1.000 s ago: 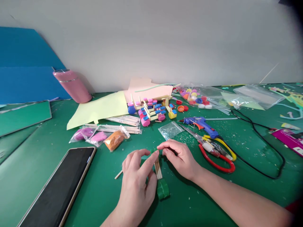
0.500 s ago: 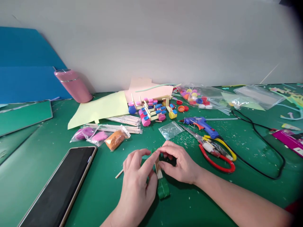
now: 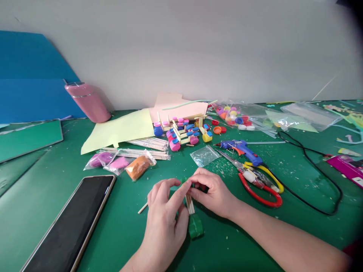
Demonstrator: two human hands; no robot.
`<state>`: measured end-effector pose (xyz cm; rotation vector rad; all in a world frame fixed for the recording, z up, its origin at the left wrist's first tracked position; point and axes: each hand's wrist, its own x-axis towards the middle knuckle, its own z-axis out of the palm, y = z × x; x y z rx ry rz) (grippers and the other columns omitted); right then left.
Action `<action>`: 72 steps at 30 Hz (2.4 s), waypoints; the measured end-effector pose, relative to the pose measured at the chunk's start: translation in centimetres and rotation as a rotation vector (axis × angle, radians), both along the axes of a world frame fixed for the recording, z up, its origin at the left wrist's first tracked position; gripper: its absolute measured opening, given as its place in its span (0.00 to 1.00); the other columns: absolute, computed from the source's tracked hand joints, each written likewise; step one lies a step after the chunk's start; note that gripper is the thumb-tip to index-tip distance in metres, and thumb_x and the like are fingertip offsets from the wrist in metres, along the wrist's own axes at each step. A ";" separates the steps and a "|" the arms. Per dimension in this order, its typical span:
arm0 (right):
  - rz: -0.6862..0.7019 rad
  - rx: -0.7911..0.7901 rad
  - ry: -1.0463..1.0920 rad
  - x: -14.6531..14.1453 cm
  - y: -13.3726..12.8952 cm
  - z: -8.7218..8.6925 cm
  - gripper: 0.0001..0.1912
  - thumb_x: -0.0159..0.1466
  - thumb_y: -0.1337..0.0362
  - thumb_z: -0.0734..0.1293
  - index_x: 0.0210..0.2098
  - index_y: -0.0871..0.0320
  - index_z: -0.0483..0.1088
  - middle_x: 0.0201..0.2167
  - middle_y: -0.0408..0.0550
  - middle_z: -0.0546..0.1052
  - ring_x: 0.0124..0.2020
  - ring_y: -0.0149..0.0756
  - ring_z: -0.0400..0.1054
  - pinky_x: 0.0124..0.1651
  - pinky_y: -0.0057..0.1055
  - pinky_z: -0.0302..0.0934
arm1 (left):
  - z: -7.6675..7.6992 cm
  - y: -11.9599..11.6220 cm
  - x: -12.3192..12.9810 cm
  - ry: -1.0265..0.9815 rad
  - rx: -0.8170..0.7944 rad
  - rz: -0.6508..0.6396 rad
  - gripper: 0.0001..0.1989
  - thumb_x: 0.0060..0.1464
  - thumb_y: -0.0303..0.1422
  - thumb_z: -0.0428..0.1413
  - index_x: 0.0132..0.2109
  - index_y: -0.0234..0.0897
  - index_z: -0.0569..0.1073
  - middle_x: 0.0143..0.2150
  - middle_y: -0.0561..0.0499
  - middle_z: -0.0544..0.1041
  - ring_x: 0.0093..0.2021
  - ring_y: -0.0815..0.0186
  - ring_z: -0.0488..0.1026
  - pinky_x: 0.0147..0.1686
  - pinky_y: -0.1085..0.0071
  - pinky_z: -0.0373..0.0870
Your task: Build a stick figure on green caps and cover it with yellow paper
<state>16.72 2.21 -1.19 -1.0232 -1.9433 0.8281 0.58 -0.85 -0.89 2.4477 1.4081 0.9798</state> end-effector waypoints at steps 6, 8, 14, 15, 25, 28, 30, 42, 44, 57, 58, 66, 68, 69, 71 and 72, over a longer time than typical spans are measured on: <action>-0.010 0.010 -0.010 0.0 0.0 -0.1 0.05 0.61 0.65 0.63 0.32 0.59 0.70 0.26 0.43 0.65 0.27 0.29 0.61 0.29 0.25 0.58 | -0.1 -0.1 0.1 0.006 0.000 -0.010 0.22 0.49 0.18 0.46 0.51 0.39 0.65 0.43 0.44 0.65 0.44 0.58 0.62 0.39 0.59 0.63; -0.013 0.011 -0.006 0.0 0.0 -0.1 0.06 0.61 0.64 0.63 0.32 0.59 0.70 0.26 0.43 0.66 0.27 0.29 0.61 0.29 0.25 0.58 | -0.2 -0.1 0.1 0.003 0.002 -0.011 0.23 0.49 0.19 0.46 0.51 0.39 0.65 0.43 0.44 0.65 0.44 0.58 0.62 0.39 0.59 0.63; -0.012 0.005 -0.003 0.0 -0.1 0.0 0.06 0.61 0.64 0.63 0.32 0.59 0.70 0.26 0.42 0.65 0.27 0.29 0.61 0.29 0.25 0.58 | -0.2 -0.1 0.2 -0.019 -0.008 -0.016 0.24 0.49 0.19 0.47 0.54 0.40 0.63 0.44 0.44 0.65 0.44 0.58 0.63 0.39 0.59 0.64; -0.012 0.003 -0.001 0.0 -0.1 0.0 0.05 0.61 0.65 0.63 0.32 0.59 0.70 0.26 0.42 0.65 0.27 0.29 0.61 0.29 0.25 0.58 | -0.2 -0.1 0.2 -0.022 -0.007 -0.015 0.24 0.49 0.20 0.47 0.54 0.40 0.62 0.44 0.44 0.65 0.44 0.58 0.63 0.40 0.59 0.64; -0.009 -0.005 0.003 0.0 0.0 -0.3 0.05 0.61 0.64 0.64 0.33 0.58 0.70 0.26 0.42 0.65 0.27 0.29 0.61 0.28 0.25 0.58 | -0.3 0.0 0.0 0.002 -0.004 -0.007 0.22 0.49 0.19 0.47 0.52 0.39 0.65 0.44 0.44 0.65 0.44 0.57 0.62 0.39 0.58 0.63; -0.009 -0.017 -0.001 0.0 0.0 -0.3 0.05 0.61 0.65 0.63 0.33 0.59 0.70 0.26 0.42 0.65 0.27 0.29 0.61 0.28 0.25 0.58 | -0.3 0.0 0.0 0.009 -0.008 -0.001 0.22 0.49 0.20 0.47 0.52 0.38 0.65 0.43 0.44 0.65 0.44 0.57 0.62 0.39 0.59 0.63; -0.009 -0.025 -0.007 -0.1 -0.1 -0.4 0.05 0.61 0.64 0.63 0.33 0.58 0.70 0.26 0.42 0.65 0.27 0.29 0.61 0.28 0.25 0.58 | -0.3 0.0 0.0 0.008 -0.010 0.005 0.22 0.49 0.20 0.47 0.52 0.39 0.66 0.43 0.44 0.66 0.44 0.57 0.63 0.39 0.59 0.63; -0.005 -0.032 0.012 -0.1 -0.1 -0.2 0.05 0.61 0.64 0.64 0.34 0.58 0.71 0.27 0.43 0.65 0.28 0.30 0.62 0.28 0.25 0.58 | -0.3 0.1 0.1 0.006 -0.005 0.014 0.22 0.49 0.20 0.47 0.51 0.40 0.66 0.43 0.44 0.67 0.43 0.58 0.63 0.39 0.60 0.64; -0.003 -0.030 0.018 -0.1 -0.1 -0.2 0.06 0.61 0.64 0.63 0.33 0.58 0.71 0.27 0.43 0.65 0.28 0.29 0.62 0.28 0.25 0.58 | -0.2 0.1 0.1 0.007 -0.006 0.012 0.22 0.49 0.20 0.47 0.51 0.40 0.66 0.42 0.44 0.67 0.43 0.58 0.63 0.38 0.60 0.64; 0.013 -0.024 0.020 -0.1 0.0 -0.3 0.05 0.61 0.65 0.63 0.32 0.59 0.70 0.27 0.42 0.65 0.28 0.29 0.61 0.28 0.25 0.57 | -0.2 0.1 0.1 0.010 -0.013 -0.011 0.22 0.49 0.19 0.47 0.51 0.37 0.65 0.43 0.43 0.65 0.44 0.58 0.62 0.38 0.59 0.63; 0.015 -0.024 0.021 -0.1 0.0 -0.3 0.05 0.61 0.65 0.63 0.32 0.59 0.70 0.26 0.42 0.65 0.28 0.29 0.61 0.28 0.25 0.57 | -0.2 0.1 0.1 0.006 -0.012 -0.014 0.22 0.49 0.18 0.47 0.51 0.36 0.65 0.43 0.43 0.65 0.43 0.58 0.61 0.38 0.59 0.63; 0.017 -0.023 0.028 -0.1 0.1 -0.4 0.04 0.61 0.65 0.64 0.31 0.59 0.70 0.26 0.42 0.65 0.27 0.29 0.61 0.28 0.25 0.57 | -0.3 0.0 0.1 -0.012 -0.016 -0.025 0.22 0.50 0.18 0.47 0.52 0.37 0.64 0.43 0.44 0.64 0.44 0.58 0.61 0.39 0.59 0.62; 0.020 -0.023 0.029 -0.1 0.1 -0.4 0.04 0.61 0.66 0.64 0.31 0.59 0.70 0.26 0.42 0.65 0.27 0.29 0.61 0.28 0.24 0.57 | -0.3 0.0 0.1 -0.013 -0.021 -0.026 0.22 0.50 0.18 0.47 0.52 0.37 0.63 0.43 0.44 0.64 0.44 0.58 0.61 0.39 0.59 0.62; 0.021 -0.022 0.029 -0.1 0.1 -0.4 0.04 0.61 0.66 0.64 0.31 0.60 0.70 0.26 0.42 0.65 0.28 0.29 0.61 0.28 0.24 0.57 | -0.3 0.0 0.2 -0.013 -0.022 -0.027 0.22 0.50 0.18 0.47 0.52 0.37 0.63 0.43 0.44 0.64 0.44 0.58 0.61 0.39 0.59 0.62; 0.022 -0.021 0.031 0.0 0.1 -0.5 0.04 0.61 0.66 0.64 0.32 0.60 0.70 0.27 0.42 0.65 0.28 0.28 0.61 0.29 0.24 0.57 | -0.3 0.0 0.2 -0.013 -0.025 -0.027 0.23 0.50 0.18 0.47 0.52 0.37 0.63 0.43 0.44 0.64 0.44 0.58 0.61 0.39 0.59 0.62; 0.023 -0.022 0.032 0.0 0.1 -0.5 0.04 0.61 0.66 0.64 0.32 0.60 0.70 0.27 0.42 0.65 0.28 0.28 0.61 0.29 0.24 0.57 | -0.3 0.1 0.2 -0.013 -0.026 -0.027 0.23 0.50 0.18 0.47 0.52 0.37 0.63 0.43 0.45 0.64 0.44 0.58 0.61 0.39 0.59 0.62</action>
